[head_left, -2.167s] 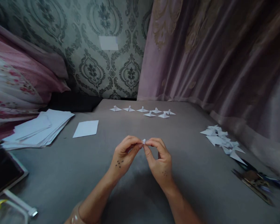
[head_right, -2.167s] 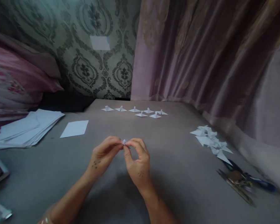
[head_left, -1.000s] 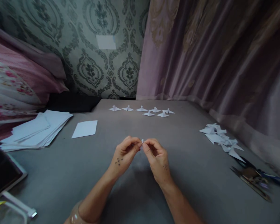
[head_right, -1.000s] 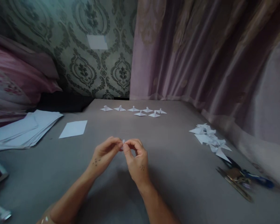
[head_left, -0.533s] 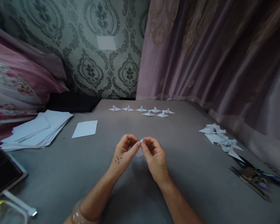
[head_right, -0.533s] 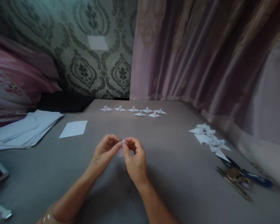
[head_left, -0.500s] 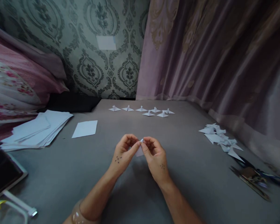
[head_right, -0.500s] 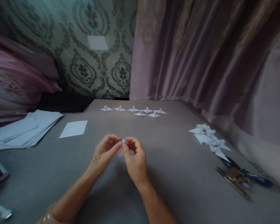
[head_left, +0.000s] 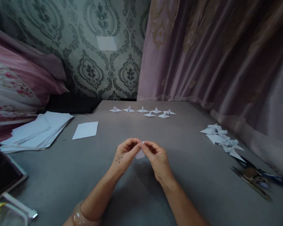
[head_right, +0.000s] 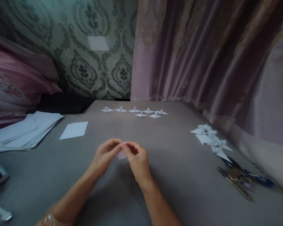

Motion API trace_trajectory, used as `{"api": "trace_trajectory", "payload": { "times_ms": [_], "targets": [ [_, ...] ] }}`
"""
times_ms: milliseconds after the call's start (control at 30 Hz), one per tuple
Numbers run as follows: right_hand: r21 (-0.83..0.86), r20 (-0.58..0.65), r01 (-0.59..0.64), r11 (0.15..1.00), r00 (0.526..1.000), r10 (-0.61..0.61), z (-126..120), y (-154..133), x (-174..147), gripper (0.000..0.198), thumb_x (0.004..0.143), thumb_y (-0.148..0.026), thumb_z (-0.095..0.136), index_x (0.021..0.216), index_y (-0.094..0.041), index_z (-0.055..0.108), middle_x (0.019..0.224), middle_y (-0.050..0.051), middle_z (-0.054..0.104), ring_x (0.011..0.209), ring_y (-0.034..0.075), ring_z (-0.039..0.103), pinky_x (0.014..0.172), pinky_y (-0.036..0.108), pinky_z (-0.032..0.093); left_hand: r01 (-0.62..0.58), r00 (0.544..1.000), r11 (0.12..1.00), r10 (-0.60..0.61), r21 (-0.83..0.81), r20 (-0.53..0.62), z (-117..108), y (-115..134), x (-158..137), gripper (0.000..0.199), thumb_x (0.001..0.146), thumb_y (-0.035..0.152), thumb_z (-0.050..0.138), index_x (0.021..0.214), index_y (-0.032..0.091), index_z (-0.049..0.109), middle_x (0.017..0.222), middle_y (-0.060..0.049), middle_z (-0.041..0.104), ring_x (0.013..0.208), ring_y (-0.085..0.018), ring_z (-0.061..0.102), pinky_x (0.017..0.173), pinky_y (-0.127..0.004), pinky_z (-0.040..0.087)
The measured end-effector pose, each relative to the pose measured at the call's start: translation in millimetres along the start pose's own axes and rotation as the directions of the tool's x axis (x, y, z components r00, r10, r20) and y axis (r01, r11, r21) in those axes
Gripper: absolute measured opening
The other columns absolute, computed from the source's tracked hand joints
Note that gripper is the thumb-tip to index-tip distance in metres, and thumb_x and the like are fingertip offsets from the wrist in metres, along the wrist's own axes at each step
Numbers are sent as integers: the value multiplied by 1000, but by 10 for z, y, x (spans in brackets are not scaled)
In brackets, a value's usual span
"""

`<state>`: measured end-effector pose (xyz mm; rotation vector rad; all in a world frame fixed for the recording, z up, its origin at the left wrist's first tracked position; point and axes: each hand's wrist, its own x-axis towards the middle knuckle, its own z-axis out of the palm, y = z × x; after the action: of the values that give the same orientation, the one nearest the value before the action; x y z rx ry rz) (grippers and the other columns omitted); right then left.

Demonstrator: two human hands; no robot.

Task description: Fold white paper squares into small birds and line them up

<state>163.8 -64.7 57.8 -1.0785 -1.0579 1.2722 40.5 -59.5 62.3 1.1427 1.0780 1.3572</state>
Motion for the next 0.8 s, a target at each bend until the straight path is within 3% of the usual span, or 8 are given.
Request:
{"api": "trace_trajectory", "payload": {
  "times_ms": [233,400,500,667,800],
  "targets": [
    [-26,-42,6,1000,999,-8,-35,50,43,21,73,-39,70,77,-18,73,74,3,70,71,15,61,69,28,48,8,1000,996,-9,-88,-9,17,-85,35,32,68,36,77,82,16,56,71,2,59,64,-9,55,60,-20,43],
    [15,-121,-39,999,992,40,-84,101,115,24,71,-41,70,70,-17,68,61,-1,63,56,11,53,56,25,42,210,972,978,-208,-6,113,23,-69,2,37,78,48,64,80,12,63,69,-2,60,63,-10,54,61,-22,42],
    [2,-146,-44,999,988,44,-116,151,175,27,69,-42,72,69,-16,67,59,-2,61,54,11,51,54,24,40,295,938,955,-296,34,180,4,-78,-6,38,73,48,69,74,11,66,61,-1,59,57,-9,52,58,-21,41],
    [85,-49,-208,974,976,213,-148,189,242,44,70,-57,66,78,-14,71,67,3,66,59,13,56,58,25,42,395,915,917,-387,-56,117,-62,-144,35,31,64,40,79,69,12,68,58,-1,59,52,-8,50,54,-20,41],
    [24,73,-285,958,956,283,-154,162,222,50,71,-62,63,79,-13,73,69,5,67,62,12,56,59,25,40,426,904,892,-427,-154,29,-102,-170,69,30,59,37,82,69,13,67,61,0,60,53,-7,52,56,-19,42]
  ]
}}
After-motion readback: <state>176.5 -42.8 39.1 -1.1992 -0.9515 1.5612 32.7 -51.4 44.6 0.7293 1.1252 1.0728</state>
